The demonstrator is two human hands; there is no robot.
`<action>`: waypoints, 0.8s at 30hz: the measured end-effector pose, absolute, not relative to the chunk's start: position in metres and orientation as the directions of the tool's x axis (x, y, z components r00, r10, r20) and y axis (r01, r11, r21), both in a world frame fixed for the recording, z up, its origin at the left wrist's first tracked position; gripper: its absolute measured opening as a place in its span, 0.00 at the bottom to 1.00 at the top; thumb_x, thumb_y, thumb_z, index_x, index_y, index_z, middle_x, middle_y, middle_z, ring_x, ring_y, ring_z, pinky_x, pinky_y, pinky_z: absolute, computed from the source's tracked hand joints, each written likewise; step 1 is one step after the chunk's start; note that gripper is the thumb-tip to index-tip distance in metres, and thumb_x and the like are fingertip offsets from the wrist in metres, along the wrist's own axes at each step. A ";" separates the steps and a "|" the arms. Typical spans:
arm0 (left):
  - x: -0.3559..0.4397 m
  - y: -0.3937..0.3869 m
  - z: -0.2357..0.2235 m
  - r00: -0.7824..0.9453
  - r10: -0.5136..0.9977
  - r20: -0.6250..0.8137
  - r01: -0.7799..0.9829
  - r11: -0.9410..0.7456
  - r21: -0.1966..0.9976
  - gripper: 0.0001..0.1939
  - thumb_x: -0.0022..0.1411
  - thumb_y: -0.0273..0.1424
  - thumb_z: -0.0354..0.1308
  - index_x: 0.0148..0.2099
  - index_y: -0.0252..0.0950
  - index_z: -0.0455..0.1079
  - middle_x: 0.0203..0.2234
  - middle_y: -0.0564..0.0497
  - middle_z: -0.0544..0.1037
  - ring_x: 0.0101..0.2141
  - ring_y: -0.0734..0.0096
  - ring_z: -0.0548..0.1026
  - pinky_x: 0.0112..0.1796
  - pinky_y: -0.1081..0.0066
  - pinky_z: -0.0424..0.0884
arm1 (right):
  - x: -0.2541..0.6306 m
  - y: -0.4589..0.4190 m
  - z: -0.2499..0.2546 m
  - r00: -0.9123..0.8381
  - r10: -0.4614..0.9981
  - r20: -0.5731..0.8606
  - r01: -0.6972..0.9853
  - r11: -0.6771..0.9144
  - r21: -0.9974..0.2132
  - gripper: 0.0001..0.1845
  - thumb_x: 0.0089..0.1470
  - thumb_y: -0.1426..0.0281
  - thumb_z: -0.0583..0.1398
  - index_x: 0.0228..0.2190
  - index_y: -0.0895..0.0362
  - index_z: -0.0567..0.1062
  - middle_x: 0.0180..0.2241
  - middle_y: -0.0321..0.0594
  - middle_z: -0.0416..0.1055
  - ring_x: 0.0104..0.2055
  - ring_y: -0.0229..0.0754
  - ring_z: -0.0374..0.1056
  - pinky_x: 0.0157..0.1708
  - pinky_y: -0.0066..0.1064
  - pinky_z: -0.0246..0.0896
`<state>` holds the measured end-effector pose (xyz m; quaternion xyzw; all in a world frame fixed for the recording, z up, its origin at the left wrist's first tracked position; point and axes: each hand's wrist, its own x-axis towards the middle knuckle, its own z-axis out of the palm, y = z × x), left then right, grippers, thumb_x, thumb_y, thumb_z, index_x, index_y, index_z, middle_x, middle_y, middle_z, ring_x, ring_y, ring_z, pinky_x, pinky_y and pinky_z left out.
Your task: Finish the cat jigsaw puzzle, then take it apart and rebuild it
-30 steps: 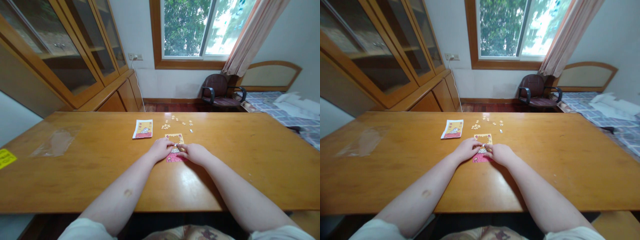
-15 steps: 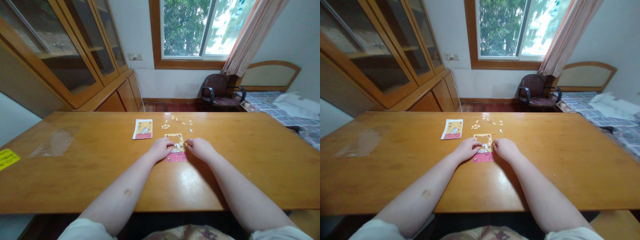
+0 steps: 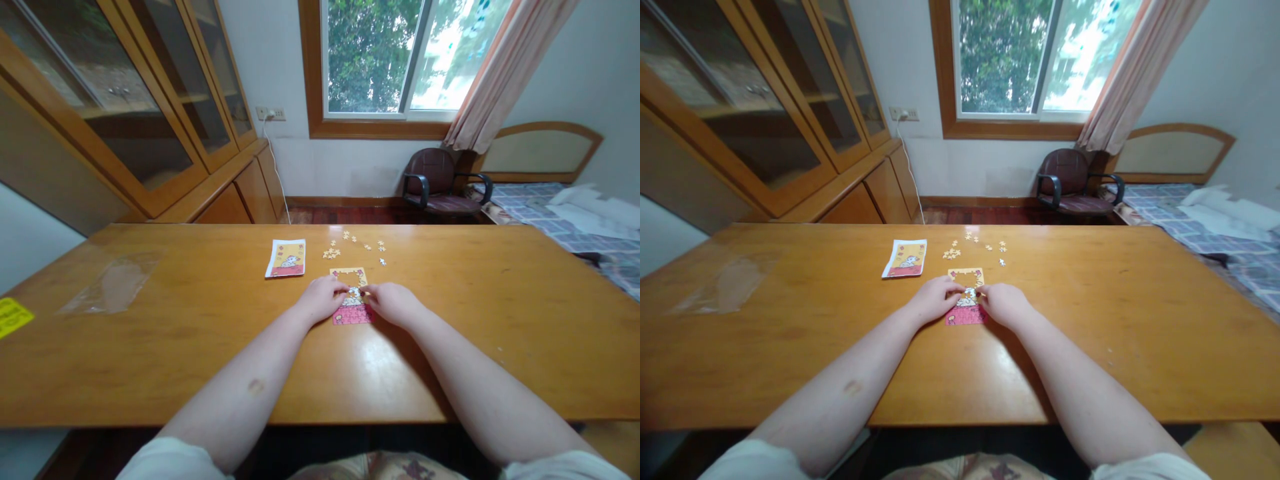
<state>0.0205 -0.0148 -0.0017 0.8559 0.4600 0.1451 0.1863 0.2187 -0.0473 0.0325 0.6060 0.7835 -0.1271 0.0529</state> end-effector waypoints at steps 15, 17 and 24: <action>0.020 -0.015 -0.001 0.538 0.839 0.080 0.732 -0.512 0.450 0.14 0.61 0.33 0.52 0.45 0.42 0.76 0.34 0.49 0.76 0.36 0.67 0.73 0.38 0.70 0.68 | 0.213 -0.048 0.028 -0.303 0.917 -0.261 0.951 0.276 -0.137 0.22 0.62 0.61 0.46 0.55 0.46 0.67 0.42 0.46 0.76 0.43 0.47 0.73 0.38 0.33 0.62; 0.021 -0.015 0.000 0.532 0.844 0.071 0.737 -0.503 0.452 0.14 0.61 0.33 0.52 0.45 0.42 0.76 0.34 0.49 0.77 0.36 0.67 0.73 0.38 0.70 0.68 | 0.214 -0.048 0.028 -0.311 0.915 -0.255 0.949 0.286 -0.131 0.22 0.62 0.61 0.47 0.55 0.45 0.67 0.41 0.45 0.77 0.42 0.48 0.73 0.38 0.34 0.63; 0.021 -0.014 -0.001 0.538 0.839 0.080 0.729 -0.511 0.455 0.14 0.61 0.34 0.53 0.45 0.42 0.76 0.36 0.48 0.77 0.37 0.67 0.73 0.40 0.70 0.69 | 0.215 -0.048 0.027 -0.296 0.923 -0.247 0.953 0.269 -0.138 0.24 0.63 0.59 0.45 0.56 0.46 0.67 0.43 0.46 0.76 0.44 0.47 0.72 0.40 0.34 0.62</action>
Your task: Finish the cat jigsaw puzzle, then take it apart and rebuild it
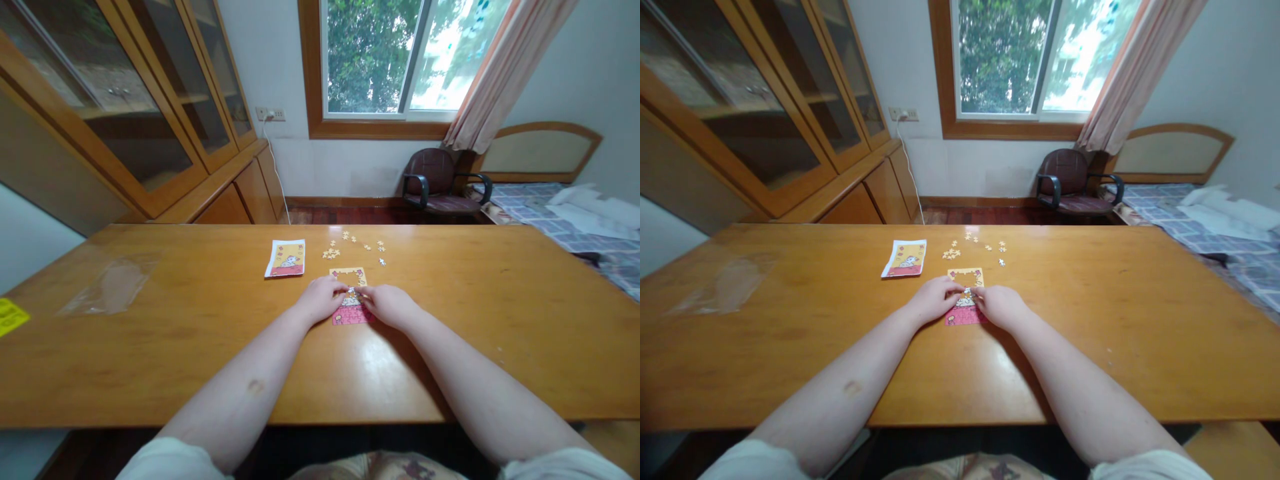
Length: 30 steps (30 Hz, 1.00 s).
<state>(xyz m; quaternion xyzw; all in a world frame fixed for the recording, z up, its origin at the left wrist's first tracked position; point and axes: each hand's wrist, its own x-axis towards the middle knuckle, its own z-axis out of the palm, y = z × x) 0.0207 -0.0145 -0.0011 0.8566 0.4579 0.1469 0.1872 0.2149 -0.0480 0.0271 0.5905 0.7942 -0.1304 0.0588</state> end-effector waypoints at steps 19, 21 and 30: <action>0.021 -0.014 0.000 0.526 0.845 0.100 0.717 -0.503 0.482 0.14 0.60 0.31 0.52 0.46 0.40 0.76 0.36 0.49 0.77 0.38 0.66 0.73 0.40 0.69 0.68 | 0.259 -0.009 0.003 -0.126 0.991 -0.052 0.992 0.126 0.003 0.26 0.58 0.75 0.45 0.55 0.54 0.69 0.60 0.42 0.61 0.51 0.49 0.62 0.47 0.38 0.56; 0.021 -0.014 0.000 0.527 0.844 0.094 0.721 -0.504 0.475 0.14 0.60 0.32 0.52 0.46 0.40 0.76 0.37 0.49 0.78 0.38 0.66 0.74 0.40 0.69 0.69 | 0.258 -0.010 0.004 -0.137 0.989 -0.065 0.991 0.137 -0.003 0.25 0.58 0.76 0.46 0.51 0.54 0.73 0.56 0.43 0.66 0.51 0.48 0.63 0.47 0.37 0.55; 0.020 -0.013 0.000 0.519 0.849 0.097 0.726 -0.498 0.475 0.14 0.60 0.31 0.52 0.45 0.41 0.76 0.36 0.49 0.78 0.38 0.66 0.73 0.40 0.68 0.68 | 0.270 -0.009 0.007 -0.194 0.979 -0.060 0.975 0.186 -0.121 0.26 0.53 0.80 0.50 0.49 0.50 0.74 0.54 0.37 0.68 0.54 0.43 0.64 0.50 0.31 0.54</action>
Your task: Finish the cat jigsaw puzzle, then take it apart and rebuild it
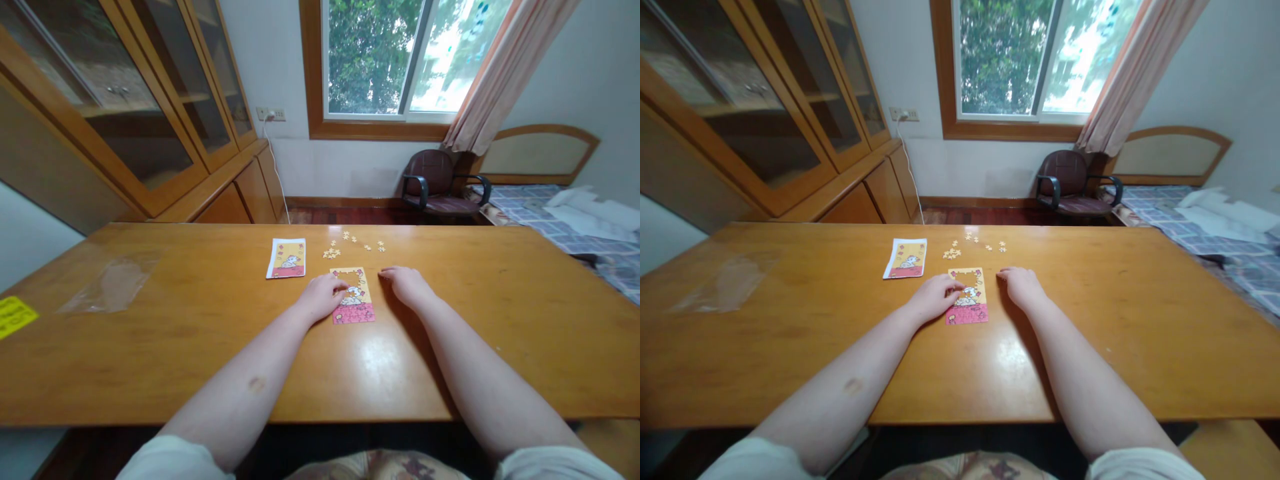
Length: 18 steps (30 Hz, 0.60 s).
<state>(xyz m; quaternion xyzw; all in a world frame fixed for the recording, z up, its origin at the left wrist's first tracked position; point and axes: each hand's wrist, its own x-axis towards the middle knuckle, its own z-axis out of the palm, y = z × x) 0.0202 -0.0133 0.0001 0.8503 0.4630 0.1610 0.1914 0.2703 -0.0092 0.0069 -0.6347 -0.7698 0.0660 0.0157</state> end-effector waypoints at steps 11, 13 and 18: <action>0.021 -0.014 0.004 0.486 0.866 0.115 0.726 -0.473 0.499 0.14 0.59 0.29 0.52 0.43 0.40 0.77 0.35 0.49 0.77 0.37 0.66 0.73 0.40 0.68 0.68 | 0.269 -0.017 0.019 -0.063 0.993 -0.100 0.998 0.060 -0.035 0.16 0.56 0.71 0.52 0.38 0.52 0.79 0.42 0.45 0.74 0.43 0.47 0.70 0.39 0.33 0.58; 0.021 -0.013 0.004 0.484 0.867 0.120 0.725 -0.474 0.500 0.14 0.59 0.29 0.52 0.43 0.40 0.77 0.34 0.49 0.78 0.37 0.66 0.74 0.40 0.68 0.68 | 0.272 -0.016 0.017 -0.004 0.992 -0.126 1.000 0.002 -0.020 0.16 0.56 0.71 0.52 0.38 0.52 0.79 0.41 0.46 0.75 0.43 0.48 0.70 0.38 0.33 0.58; 0.020 -0.013 0.002 0.485 0.866 0.126 0.719 -0.476 0.507 0.13 0.59 0.29 0.52 0.42 0.39 0.77 0.35 0.49 0.78 0.37 0.66 0.74 0.40 0.68 0.69 | 0.270 -0.011 0.013 0.103 0.978 -0.183 0.992 -0.114 -0.052 0.16 0.55 0.68 0.54 0.39 0.57 0.78 0.41 0.49 0.75 0.43 0.49 0.70 0.38 0.33 0.60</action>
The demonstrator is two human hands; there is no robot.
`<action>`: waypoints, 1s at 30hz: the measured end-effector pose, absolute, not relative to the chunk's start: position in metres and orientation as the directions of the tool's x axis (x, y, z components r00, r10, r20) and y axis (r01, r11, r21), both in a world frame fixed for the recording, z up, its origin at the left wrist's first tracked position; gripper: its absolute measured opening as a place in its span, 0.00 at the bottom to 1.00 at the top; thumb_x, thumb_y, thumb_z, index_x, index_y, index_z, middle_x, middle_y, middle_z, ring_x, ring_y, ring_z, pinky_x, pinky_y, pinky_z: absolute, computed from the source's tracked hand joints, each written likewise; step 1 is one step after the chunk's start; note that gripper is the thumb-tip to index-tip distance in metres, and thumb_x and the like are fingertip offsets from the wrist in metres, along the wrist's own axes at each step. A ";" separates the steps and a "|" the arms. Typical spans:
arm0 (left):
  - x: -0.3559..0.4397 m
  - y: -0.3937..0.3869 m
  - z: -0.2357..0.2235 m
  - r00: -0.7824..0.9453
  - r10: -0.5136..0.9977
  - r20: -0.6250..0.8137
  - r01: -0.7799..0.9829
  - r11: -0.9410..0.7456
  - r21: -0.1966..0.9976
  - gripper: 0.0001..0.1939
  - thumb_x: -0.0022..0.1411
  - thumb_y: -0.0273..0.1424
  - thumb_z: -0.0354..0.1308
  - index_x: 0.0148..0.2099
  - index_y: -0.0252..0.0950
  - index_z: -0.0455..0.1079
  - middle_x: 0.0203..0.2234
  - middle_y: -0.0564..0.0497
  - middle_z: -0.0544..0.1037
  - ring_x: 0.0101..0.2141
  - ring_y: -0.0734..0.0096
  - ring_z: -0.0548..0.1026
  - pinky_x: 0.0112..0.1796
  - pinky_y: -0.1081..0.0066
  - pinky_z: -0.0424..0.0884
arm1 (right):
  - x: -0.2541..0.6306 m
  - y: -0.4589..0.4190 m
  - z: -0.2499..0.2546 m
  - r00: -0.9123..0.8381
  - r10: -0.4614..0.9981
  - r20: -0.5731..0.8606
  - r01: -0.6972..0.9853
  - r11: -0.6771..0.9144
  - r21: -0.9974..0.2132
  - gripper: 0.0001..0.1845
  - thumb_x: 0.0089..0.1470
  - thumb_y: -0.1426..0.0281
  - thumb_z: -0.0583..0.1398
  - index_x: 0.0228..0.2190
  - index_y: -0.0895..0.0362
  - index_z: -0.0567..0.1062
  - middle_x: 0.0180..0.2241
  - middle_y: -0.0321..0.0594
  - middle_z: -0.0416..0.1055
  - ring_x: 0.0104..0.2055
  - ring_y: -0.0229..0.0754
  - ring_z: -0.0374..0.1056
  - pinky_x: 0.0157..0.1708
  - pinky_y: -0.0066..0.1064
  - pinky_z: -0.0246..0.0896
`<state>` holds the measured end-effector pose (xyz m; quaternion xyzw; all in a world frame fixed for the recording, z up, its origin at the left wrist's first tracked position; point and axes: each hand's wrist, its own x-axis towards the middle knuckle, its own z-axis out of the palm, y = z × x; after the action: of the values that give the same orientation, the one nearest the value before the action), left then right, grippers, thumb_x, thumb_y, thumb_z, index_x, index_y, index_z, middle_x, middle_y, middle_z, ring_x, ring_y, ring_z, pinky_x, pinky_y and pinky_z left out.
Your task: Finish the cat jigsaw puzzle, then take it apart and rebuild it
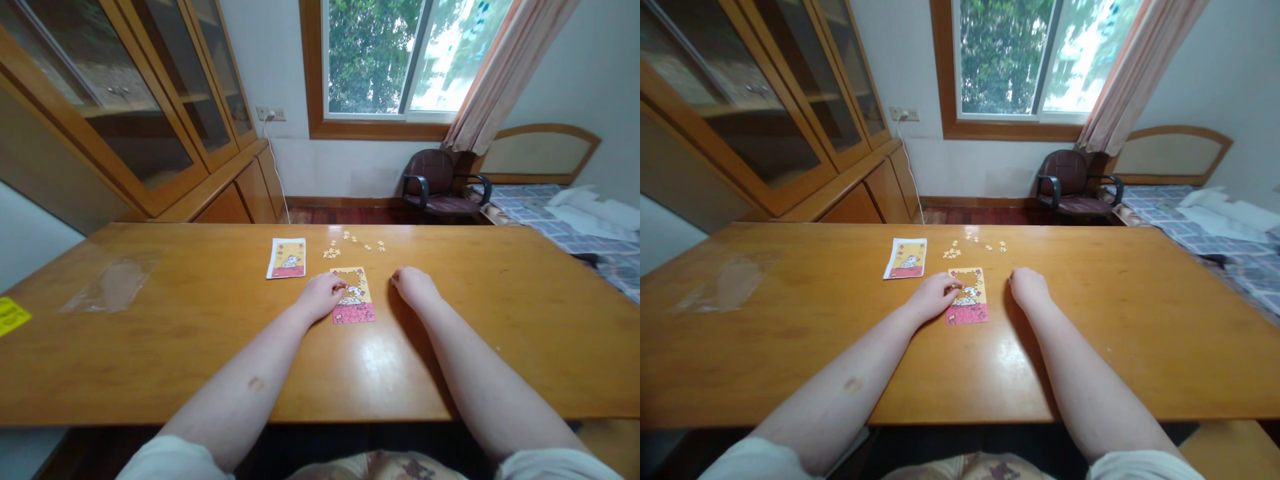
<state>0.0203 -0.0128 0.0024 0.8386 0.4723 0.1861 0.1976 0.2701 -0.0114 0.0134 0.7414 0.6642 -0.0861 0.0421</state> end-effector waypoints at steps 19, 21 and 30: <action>0.019 -0.011 -0.001 0.444 0.884 0.149 0.714 -0.449 0.538 0.13 0.60 0.30 0.51 0.42 0.38 0.76 0.37 0.48 0.77 0.40 0.66 0.73 0.45 0.67 0.69 | 0.278 -0.014 0.016 0.076 0.969 -0.234 0.986 -0.108 -0.126 0.16 0.47 0.70 0.60 0.39 0.51 0.79 0.39 0.42 0.76 0.40 0.45 0.71 0.34 0.28 0.58; 0.019 -0.011 -0.001 0.449 0.881 0.149 0.709 -0.453 0.540 0.13 0.60 0.30 0.51 0.42 0.38 0.76 0.37 0.48 0.77 0.40 0.66 0.73 0.45 0.67 0.69 | 0.278 -0.012 0.014 0.074 0.969 -0.234 0.986 -0.106 -0.126 0.14 0.46 0.70 0.61 0.37 0.54 0.79 0.38 0.43 0.76 0.38 0.44 0.71 0.32 0.27 0.58; 0.018 -0.010 -0.003 0.424 0.896 0.136 0.733 -0.427 0.529 0.13 0.60 0.29 0.51 0.42 0.38 0.76 0.37 0.48 0.77 0.40 0.66 0.74 0.44 0.68 0.69 | 0.264 -0.021 0.025 0.026 0.981 -0.193 0.936 -0.092 -0.341 0.08 0.45 0.68 0.63 0.31 0.56 0.78 0.31 0.40 0.76 0.33 0.40 0.70 0.29 0.26 0.56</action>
<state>0.0179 -0.0098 -0.0033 0.8198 0.4966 0.2039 0.1992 0.2637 -0.0211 0.0252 0.7137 0.6714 -0.1909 -0.0593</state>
